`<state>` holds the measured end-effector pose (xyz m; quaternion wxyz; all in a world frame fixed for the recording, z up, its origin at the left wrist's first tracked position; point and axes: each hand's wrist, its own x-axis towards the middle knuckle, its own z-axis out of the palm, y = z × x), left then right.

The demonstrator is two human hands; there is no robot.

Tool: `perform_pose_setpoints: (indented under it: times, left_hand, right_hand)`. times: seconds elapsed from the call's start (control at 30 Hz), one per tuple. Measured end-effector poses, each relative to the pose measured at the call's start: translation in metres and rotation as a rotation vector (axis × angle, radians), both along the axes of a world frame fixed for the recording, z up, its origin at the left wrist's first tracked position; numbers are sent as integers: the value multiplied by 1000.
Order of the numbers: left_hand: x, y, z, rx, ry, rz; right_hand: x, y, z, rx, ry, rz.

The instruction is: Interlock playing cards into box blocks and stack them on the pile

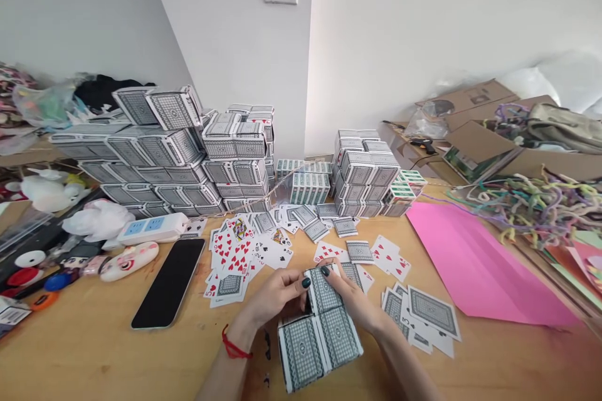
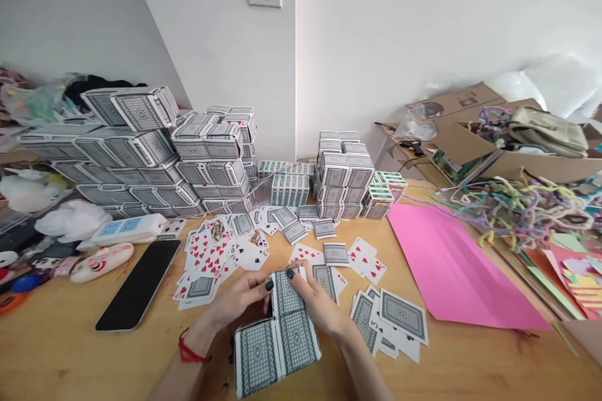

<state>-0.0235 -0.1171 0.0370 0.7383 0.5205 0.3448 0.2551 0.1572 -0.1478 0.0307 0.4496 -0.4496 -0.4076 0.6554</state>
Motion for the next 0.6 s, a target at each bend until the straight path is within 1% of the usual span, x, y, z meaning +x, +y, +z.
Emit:
perform_pose_setpoints:
  times: [0.07,0.1,0.17,0.27,0.33,0.43,0.5,0.53,0.6]
  left_hand:
    - [-1,0,-5,-84,-8,-21]
    - [-1,0,-8,-123,-15,-24]
    - [-1,2,-11,-157,-28,-21]
    - [3,5,-9,-80,-30,47]
    - [5,7,-6,-4,-19,146]
    - [6,9,-3,54,-11,383]
    - [5,9,-3,51,-34,536]
    - [5,9,-4,34,-61,588]
    - [5,8,-6,-20,-134,627]
  right_hand:
    - [0,0,4,-56,9,97]
    - [-1,0,5,-70,9,118]
    - [-3,0,7,-66,14,103]
    - [-7,2,7,-44,59,37]
    - [-10,3,8,-19,79,-45]
    - [-9,6,8,-21,87,-211]
    - [-8,8,4,-72,95,-355]
    - [-7,10,1,-95,103,-432]
    - [-5,13,-6,-99,127,-566]
